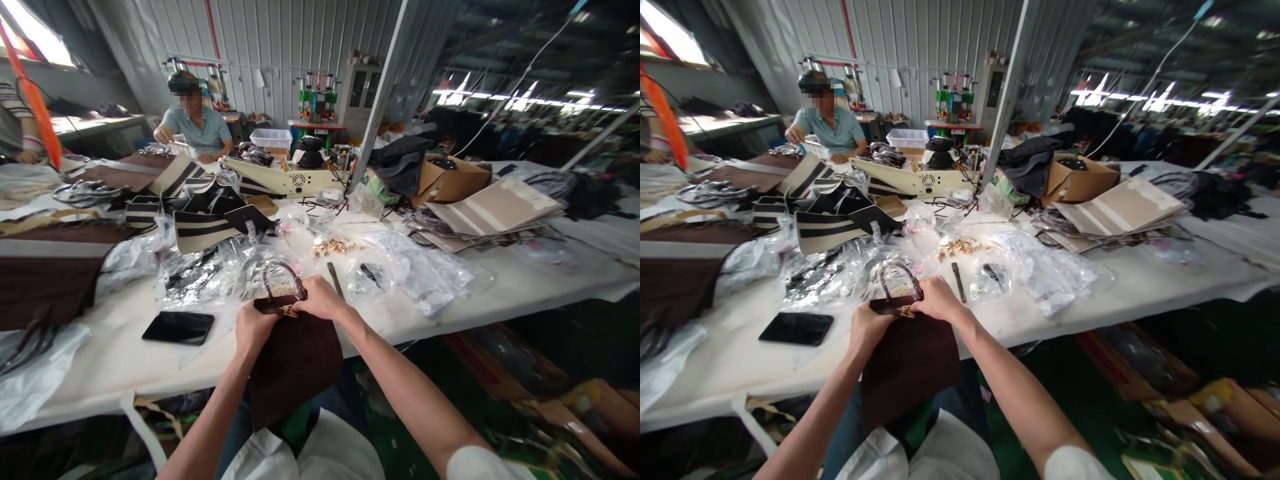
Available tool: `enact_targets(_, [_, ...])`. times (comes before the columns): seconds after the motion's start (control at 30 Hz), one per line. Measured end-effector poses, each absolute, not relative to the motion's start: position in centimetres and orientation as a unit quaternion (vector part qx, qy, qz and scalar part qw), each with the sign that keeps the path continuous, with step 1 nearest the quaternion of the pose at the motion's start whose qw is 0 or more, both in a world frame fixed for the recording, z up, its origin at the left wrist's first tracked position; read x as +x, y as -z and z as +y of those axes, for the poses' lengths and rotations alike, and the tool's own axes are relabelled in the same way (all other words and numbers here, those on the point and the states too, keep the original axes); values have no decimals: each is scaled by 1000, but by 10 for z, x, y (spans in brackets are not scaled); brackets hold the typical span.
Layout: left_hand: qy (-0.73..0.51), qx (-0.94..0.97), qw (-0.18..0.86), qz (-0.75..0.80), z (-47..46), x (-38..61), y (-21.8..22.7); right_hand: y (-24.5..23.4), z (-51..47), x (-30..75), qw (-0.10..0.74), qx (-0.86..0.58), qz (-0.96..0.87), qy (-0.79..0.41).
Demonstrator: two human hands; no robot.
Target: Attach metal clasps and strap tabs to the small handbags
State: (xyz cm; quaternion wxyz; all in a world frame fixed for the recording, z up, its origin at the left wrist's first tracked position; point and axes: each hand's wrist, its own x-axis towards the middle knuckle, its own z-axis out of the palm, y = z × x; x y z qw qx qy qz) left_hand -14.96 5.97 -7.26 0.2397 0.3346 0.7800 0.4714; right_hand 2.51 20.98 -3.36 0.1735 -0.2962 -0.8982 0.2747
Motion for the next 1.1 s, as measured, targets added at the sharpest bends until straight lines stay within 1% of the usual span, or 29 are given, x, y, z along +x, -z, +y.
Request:
enact_targets(0.1, [-483,338,237,772,57,-148,71,45,209,31,212,-301,-895,-252])
enact_targets(0.2, [-504,325,239,764,54,-146,70,60,203,43,293,-325,-878,-196])
enact_targets(0.27, [-519,304,245,760,53,-146,71,70,199,50,331,-336,-863,-177])
enact_targets(0.37, [-525,281,247,764,53,-148,73,81,196,57,335,-330,-862,-190])
enact_targets(0.43, [-531,266,251,764,53,-150,75,85,196,60,340,-325,-850,-240])
enact_targets(0.53, [-579,210,287,734,51,-155,82,87,199,66,344,-335,-790,-381])
enact_targets(0.63, [-633,172,322,683,46,-161,88,83,202,74,304,-300,-734,-528])
enact_targets(0.7, [-642,171,354,658,42,-165,89,76,203,77,255,-278,-744,-552])
enact_targets(0.77, [-635,173,397,640,39,-168,86,66,203,76,199,-290,-796,-493])
enact_targets(0.83, [-627,170,443,618,35,-170,82,55,201,71,165,-295,-865,-371])
enact_targets(0.9, [-625,156,476,599,33,-170,77,45,196,64,167,-284,-914,-238])
enact_targets(0.97, [-632,135,490,585,32,-169,75,40,188,56,183,-281,-929,-154])
enact_targets(1.03, [-642,123,485,581,31,-168,75,41,181,49,198,-290,-926,-139])
enact_targets(1.1, [-650,123,477,579,31,-166,77,47,175,44,219,-287,-916,-174])
